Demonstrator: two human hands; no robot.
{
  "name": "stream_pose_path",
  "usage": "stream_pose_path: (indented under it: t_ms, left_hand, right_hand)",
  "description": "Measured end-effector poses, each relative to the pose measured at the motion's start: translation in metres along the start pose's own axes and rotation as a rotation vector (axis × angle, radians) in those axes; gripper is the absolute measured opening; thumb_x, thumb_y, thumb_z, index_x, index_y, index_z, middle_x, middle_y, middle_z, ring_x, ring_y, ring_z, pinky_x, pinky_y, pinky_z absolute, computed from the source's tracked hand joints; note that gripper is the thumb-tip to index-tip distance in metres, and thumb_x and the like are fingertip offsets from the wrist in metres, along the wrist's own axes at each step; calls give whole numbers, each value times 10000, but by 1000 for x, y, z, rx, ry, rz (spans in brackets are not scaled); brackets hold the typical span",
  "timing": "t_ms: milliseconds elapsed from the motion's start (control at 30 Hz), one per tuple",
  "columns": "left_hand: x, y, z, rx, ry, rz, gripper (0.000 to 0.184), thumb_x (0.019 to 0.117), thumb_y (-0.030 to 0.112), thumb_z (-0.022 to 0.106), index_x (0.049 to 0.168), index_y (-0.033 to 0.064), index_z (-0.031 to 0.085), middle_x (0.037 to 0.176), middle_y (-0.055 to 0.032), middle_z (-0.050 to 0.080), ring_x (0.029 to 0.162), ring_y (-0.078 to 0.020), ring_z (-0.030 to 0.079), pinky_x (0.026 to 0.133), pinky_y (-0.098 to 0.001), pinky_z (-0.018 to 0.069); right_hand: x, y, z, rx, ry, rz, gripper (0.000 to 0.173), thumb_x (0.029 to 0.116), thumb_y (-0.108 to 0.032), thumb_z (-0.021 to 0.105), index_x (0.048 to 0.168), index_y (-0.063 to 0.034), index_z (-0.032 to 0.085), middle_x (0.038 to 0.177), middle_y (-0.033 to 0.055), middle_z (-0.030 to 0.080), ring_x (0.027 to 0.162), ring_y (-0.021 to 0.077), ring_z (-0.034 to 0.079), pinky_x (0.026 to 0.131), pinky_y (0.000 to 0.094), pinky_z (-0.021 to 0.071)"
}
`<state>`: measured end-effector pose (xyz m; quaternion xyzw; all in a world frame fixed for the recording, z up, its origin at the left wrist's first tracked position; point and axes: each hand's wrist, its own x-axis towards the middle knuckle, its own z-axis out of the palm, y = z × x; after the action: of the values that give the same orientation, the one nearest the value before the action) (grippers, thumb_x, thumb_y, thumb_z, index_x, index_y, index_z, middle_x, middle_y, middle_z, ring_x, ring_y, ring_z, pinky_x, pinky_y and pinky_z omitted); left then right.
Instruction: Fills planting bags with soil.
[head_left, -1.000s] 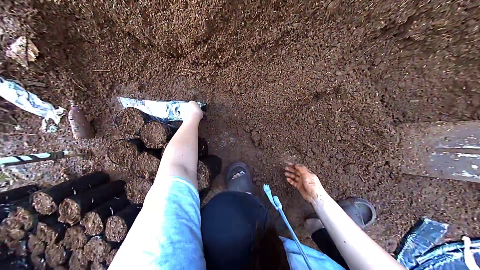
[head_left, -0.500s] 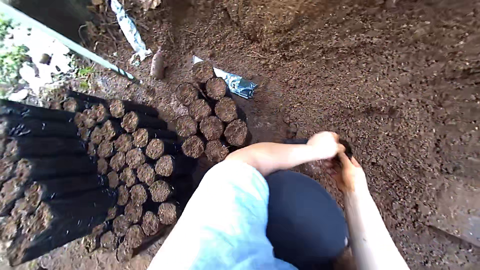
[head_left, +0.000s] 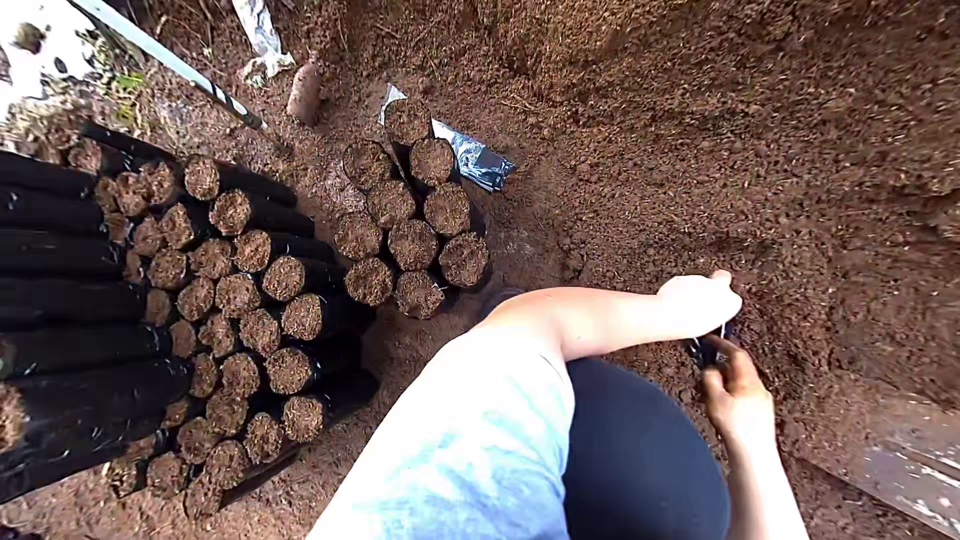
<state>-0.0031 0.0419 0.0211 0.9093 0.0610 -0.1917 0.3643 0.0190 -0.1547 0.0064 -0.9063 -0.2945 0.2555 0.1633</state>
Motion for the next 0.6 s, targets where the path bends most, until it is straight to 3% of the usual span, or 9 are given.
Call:
stream_pose_path:
  t_ms: [67, 167, 300, 333, 367, 400, 433, 500, 600]
  left_hand:
    - [-4, -3, 2, 37, -12, 106, 385, 1060, 76, 521, 1442, 90, 568, 1536, -212, 468, 1202, -409, 632, 943, -542, 556]
    - [-14, -3, 5, 125, -44, 134, 318, 1055, 12, 476, 1347, -1, 600, 1530, -204, 478, 1206, -405, 626, 954, -527, 552]
    - [-10, -17, -1, 154, 67, 69, 397, 1023, 3, 531, 1406, 72, 608, 1583, -169, 437, 1125, -385, 662, 850, -513, 586]
    - [-7, -23, -4, 140, 102, 50, 434, 1011, 5, 552, 1430, 109, 598, 1622, -133, 404, 1103, -371, 679, 823, -515, 595]
    - [-3, -30, -9, 117, 133, 36, 457, 993, 1, 579, 1435, 118, 596, 1648, -104, 377, 1103, -366, 687, 816, -525, 599]
    - [-1, -39, -15, 107, 160, 26, 476, 972, -7, 605, 1434, 109, 592, 1665, -74, 360, 1123, -353, 688, 822, -525, 600]
    - [0, -49, -20, 99, 183, 7, 497, 955, -18, 621, 1439, 85, 577, 1672, -56, 353, 1156, -342, 680, 835, -526, 597]
    - [-1, -72, -31, 88, 214, -58, 558, 915, -31, 657, 1457, 42, 543, 1678, -60, 340, 1244, -328, 641, 902, -532, 586]
    - [-10, -106, -49, 67, 256, -137, 604, 876, -15, 679, 1461, 44, 543, 1637, -83, 407, 1388, -304, 540, 1072, -535, 509]
  right_hand:
    - [12, -9, 10, -150, -71, 139, 478, 1041, -82, 464, 1519, -80, 489, 1306, 334, 618, 1163, 537, 613, 972, 723, 424]
    - [28, -8, 7, -238, -23, 277, 477, 1066, -156, 482, 1537, -83, 462, 1297, 340, 621, 1203, 545, 594, 1001, 716, 418]
    - [42, -17, -16, -113, -76, 140, 478, 1049, -127, 479, 1526, -113, 489, 1374, 307, 593, 1249, 521, 574, 1016, 728, 392]
    - [45, -15, -20, -31, -118, 57, 484, 1043, -111, 470, 1527, -137, 495, 1382, 257, 608, 1211, 459, 615, 987, 680, 445]
    - [48, -9, -19, 101, -115, -25, 484, 1025, -117, 444, 1504, -133, 515, 1328, 167, 653, 1077, 312, 675, 892, 530, 532]
    - [48, -3, -10, 353, -59, -60, 460, 1018, -127, 416, 1466, -89, 513, 1141, 66, 676, 825, 129, 648, 706, 316, 544]
    - [48, 2, 2, 690, -20, -22, 431, 1038, -126, 383, 1458, -49, 445, 1010, 12, 660, 750, 64, 646, 674, 244, 565]
    - [46, 16, 27, 1167, -86, 220, 461, 1118, -298, 243, 1523, -87, 308, 1172, 72, 665, 973, 155, 698, 840, 329, 586]
    - [36, 36, 87, 1485, -327, 728, 799, 1071, -611, 97, 1537, 5, 305, 1451, 206, 546, 1263, 264, 606, 1027, 406, 517]
